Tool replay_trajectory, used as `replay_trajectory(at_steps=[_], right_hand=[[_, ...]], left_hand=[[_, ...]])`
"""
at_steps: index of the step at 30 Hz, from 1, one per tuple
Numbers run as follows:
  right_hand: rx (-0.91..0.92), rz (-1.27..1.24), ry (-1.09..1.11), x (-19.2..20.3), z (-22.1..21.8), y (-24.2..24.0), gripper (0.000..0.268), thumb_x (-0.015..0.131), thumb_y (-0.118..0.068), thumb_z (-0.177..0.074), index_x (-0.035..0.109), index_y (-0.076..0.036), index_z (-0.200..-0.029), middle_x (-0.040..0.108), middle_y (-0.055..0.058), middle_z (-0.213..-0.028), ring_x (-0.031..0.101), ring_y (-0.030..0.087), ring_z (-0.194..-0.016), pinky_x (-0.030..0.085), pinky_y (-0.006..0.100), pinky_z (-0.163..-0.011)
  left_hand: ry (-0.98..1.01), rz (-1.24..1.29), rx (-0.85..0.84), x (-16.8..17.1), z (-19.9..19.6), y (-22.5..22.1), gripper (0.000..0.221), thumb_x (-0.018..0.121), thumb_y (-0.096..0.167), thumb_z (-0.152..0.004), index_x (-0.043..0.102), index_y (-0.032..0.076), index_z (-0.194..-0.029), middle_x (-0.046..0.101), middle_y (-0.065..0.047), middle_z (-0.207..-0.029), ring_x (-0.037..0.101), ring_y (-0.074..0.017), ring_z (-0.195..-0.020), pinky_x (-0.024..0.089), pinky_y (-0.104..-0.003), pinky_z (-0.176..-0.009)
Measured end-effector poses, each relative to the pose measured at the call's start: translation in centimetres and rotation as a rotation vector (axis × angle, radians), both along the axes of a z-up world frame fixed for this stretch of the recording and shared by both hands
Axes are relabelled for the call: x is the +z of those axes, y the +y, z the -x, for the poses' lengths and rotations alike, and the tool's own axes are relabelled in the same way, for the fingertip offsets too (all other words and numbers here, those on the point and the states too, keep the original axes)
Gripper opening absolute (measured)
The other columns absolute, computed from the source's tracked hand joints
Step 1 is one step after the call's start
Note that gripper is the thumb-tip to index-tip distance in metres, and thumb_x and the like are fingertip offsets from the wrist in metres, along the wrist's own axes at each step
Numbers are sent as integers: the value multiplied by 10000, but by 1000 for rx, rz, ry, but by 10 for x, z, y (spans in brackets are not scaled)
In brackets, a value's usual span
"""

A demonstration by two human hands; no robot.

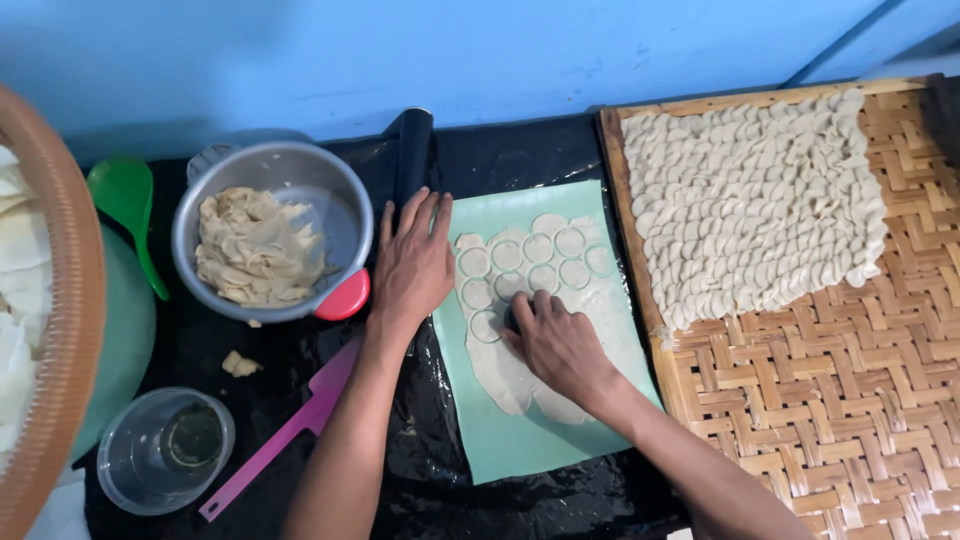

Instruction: Rolling out dough and using a circular cutter to create uniform pieces for food production.

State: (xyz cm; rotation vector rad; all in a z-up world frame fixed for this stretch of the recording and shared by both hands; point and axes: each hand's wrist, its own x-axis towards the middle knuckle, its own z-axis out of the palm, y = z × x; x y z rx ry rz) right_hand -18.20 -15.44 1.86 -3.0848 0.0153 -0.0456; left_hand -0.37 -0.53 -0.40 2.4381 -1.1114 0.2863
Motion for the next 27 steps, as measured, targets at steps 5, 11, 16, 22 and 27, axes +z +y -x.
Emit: replay_trajectory(at_steps=[5,11,16,22,27], right_hand=[[-119,75,-10,-11,0,11,425,567,-434,-994,519,-24,-1096,583,132,-889,660,263,-775,541,374,-507],[-152,-197,55,13,7,-6,422,548,-407,-1011,493,-5,-1123,625,179,-934,676,348,-822,550,464,-604],[-326,-363,57,20,25,-10,463,545,-425,-998,479,-6,-1184,686,236,-982,700,423,-857,549,522,-680],[-377,-374,99,20,37,-18,478,554,-438,-1001,472,-7,-1189,694,245,-1003,708,426,-851,566,515,-688],[-402,-351,51,18,37,-23,521,585,-413,-979,470,8,-1264,651,248,-1104,700,422,-897,565,499,-705]], left_hand=[[-25,-9,2,-1,1,-2,595,632,132,-872,522,-19,-1437,556,-194,-1434,414,-309,-1443,275,-584,-1192],[-25,-24,-3,0,0,-2,595,627,134,-868,521,-19,-1434,556,-190,-1432,409,-306,-1444,270,-581,-1193],[6,-29,10,2,2,-1,595,629,136,-874,518,-15,-1438,548,-185,-1446,408,-306,-1440,268,-576,-1197],[5,-29,8,-1,0,-3,589,635,140,-886,515,-16,-1442,546,-179,-1444,402,-300,-1444,266,-574,-1203],[24,-32,11,1,1,0,592,633,139,-882,516,-17,-1441,548,-181,-1442,404,-300,-1442,265,-581,-1201]])
